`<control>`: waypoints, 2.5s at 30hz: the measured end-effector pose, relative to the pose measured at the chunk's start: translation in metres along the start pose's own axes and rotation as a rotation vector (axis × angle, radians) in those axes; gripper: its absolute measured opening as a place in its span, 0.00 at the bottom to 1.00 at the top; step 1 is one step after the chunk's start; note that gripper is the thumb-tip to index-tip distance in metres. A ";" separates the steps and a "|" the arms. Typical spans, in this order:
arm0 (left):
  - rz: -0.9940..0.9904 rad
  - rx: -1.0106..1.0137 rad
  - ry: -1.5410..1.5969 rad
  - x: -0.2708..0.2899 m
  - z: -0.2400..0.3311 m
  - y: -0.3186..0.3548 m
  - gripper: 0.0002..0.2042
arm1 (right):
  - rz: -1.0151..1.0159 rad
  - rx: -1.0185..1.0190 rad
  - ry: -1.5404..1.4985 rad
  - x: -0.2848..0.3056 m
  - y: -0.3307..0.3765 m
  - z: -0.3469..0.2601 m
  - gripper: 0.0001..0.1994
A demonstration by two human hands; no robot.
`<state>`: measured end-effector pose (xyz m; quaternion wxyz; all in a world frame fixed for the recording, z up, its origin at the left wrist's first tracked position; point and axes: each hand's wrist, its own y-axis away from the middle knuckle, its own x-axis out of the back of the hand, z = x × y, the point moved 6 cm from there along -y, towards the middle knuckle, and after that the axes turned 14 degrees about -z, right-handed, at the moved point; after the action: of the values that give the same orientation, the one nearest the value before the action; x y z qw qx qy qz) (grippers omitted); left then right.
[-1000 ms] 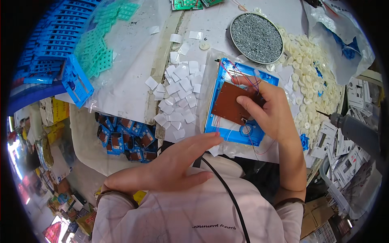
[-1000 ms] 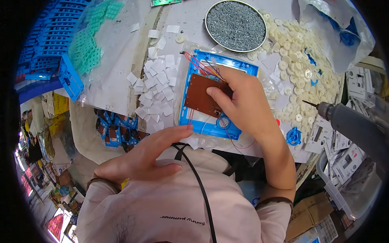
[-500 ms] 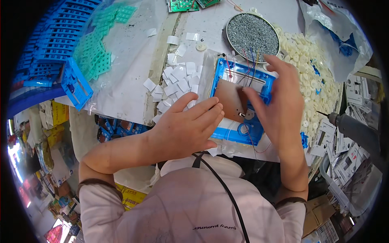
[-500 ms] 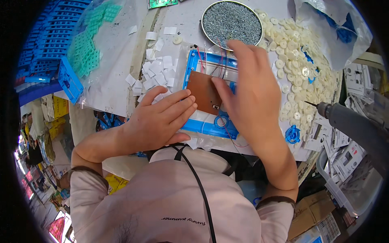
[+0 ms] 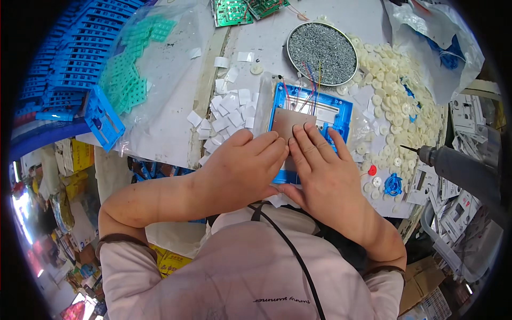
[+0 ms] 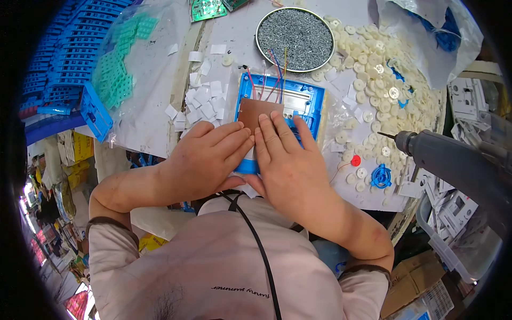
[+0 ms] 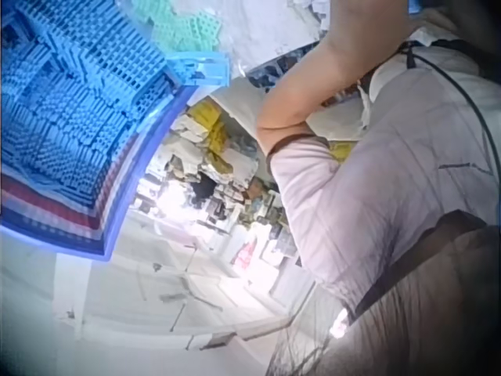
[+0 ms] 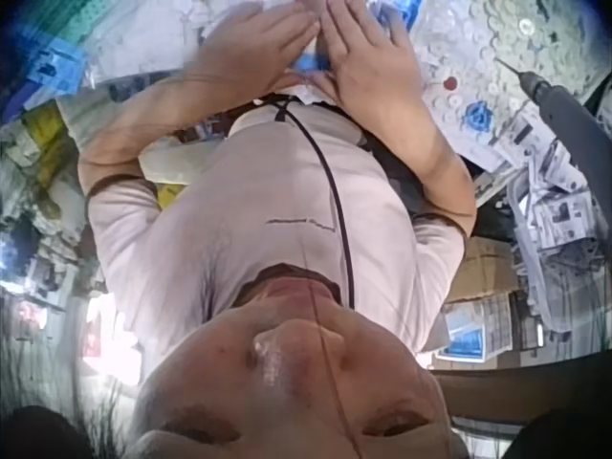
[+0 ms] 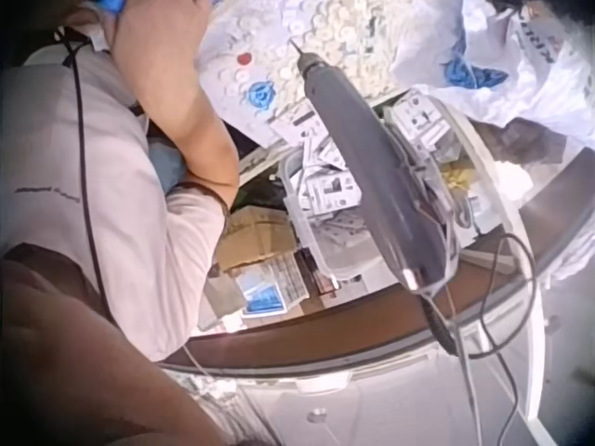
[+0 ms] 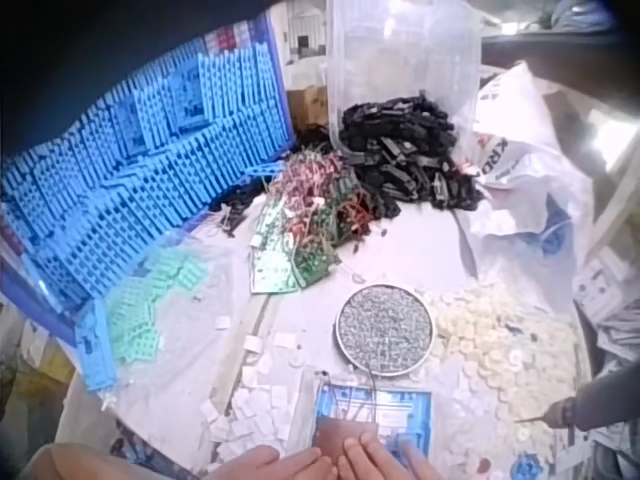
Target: Assemble electronic toy components by inserting circuits and wires into plastic casings and securing them with a powered screwdriver.
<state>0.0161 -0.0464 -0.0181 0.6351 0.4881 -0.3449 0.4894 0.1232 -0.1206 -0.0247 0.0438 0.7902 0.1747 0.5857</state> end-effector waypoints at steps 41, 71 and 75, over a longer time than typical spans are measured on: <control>0.483 -0.145 0.377 0.022 -0.013 -0.021 0.08 | 0.808 0.387 -1.394 0.085 0.037 0.065 0.24; 0.582 -0.037 0.528 0.005 0.000 -0.008 0.08 | 0.610 0.648 -1.446 0.085 0.023 0.012 0.16; 0.590 -0.063 0.460 0.006 0.001 -0.009 0.08 | 0.614 0.588 -1.465 0.081 0.023 0.008 0.16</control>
<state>0.0270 -0.0457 -0.0147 0.5423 0.2252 -0.3339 0.7374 0.1568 -0.1146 0.0527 -0.2225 0.9617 0.0250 -0.1578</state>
